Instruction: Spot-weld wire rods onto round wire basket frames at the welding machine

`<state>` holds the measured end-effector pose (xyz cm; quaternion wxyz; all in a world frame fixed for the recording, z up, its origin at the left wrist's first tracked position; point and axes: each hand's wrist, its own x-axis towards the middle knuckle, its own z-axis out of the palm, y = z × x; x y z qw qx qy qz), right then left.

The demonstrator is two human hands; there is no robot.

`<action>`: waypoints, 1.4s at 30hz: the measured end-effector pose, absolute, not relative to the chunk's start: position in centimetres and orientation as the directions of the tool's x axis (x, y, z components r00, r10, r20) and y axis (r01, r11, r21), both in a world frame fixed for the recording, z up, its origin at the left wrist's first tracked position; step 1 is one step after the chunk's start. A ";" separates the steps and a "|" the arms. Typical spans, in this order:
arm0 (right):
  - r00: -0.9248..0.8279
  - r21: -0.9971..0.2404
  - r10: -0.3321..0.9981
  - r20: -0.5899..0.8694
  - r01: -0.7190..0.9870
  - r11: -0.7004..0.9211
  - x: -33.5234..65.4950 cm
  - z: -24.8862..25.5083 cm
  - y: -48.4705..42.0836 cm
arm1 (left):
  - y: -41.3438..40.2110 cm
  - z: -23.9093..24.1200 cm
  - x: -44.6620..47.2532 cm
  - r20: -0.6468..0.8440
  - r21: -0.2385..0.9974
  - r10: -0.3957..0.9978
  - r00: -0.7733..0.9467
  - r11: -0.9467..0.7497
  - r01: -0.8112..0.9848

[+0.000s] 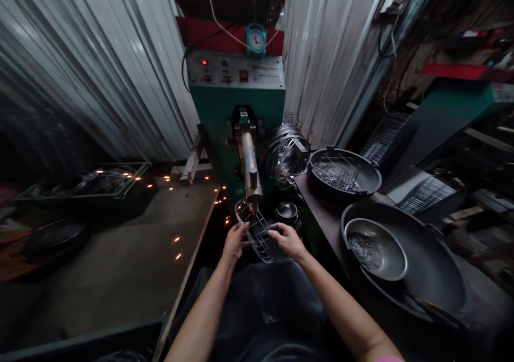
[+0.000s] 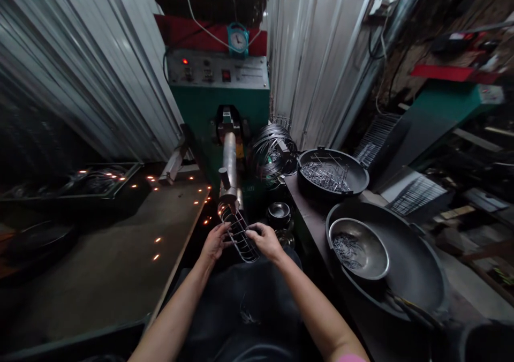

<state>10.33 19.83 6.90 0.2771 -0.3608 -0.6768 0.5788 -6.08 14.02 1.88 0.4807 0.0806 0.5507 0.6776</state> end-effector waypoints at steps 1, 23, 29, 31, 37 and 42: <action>-0.589 -0.982 0.807 -0.047 0.174 0.071 10.7 6.8 19.6 | 14.0 1.9 -6.1 -0.420 0.825 0.741 -0.524 0.070 -0.561; -0.568 -0.984 0.823 -0.004 0.151 0.099 7.7 8.4 22.0 | 15.0 1.7 -7.5 -0.589 0.729 0.696 -0.410 0.238 -0.642; -0.648 -0.984 0.752 -0.119 0.181 0.000 12.6 6.1 20.1 | 10.9 -0.2 -5.6 0.085 0.992 0.713 -0.696 0.008 0.129; -0.644 -0.984 0.759 -0.092 0.175 0.029 13.2 5.6 19.6 | 10.6 -0.5 -4.9 0.282 0.930 0.736 -0.616 -0.052 0.363; -0.621 -0.989 0.783 -0.049 0.141 0.050 12.5 5.2 18.7 | 12.5 -1.4 -4.7 0.292 0.920 0.716 -0.634 -0.028 0.392; -0.609 -0.986 0.793 -0.021 0.144 0.084 12.7 4.7 18.7 | 12.7 -1.8 -5.5 0.353 0.888 0.760 -0.547 -0.088 0.451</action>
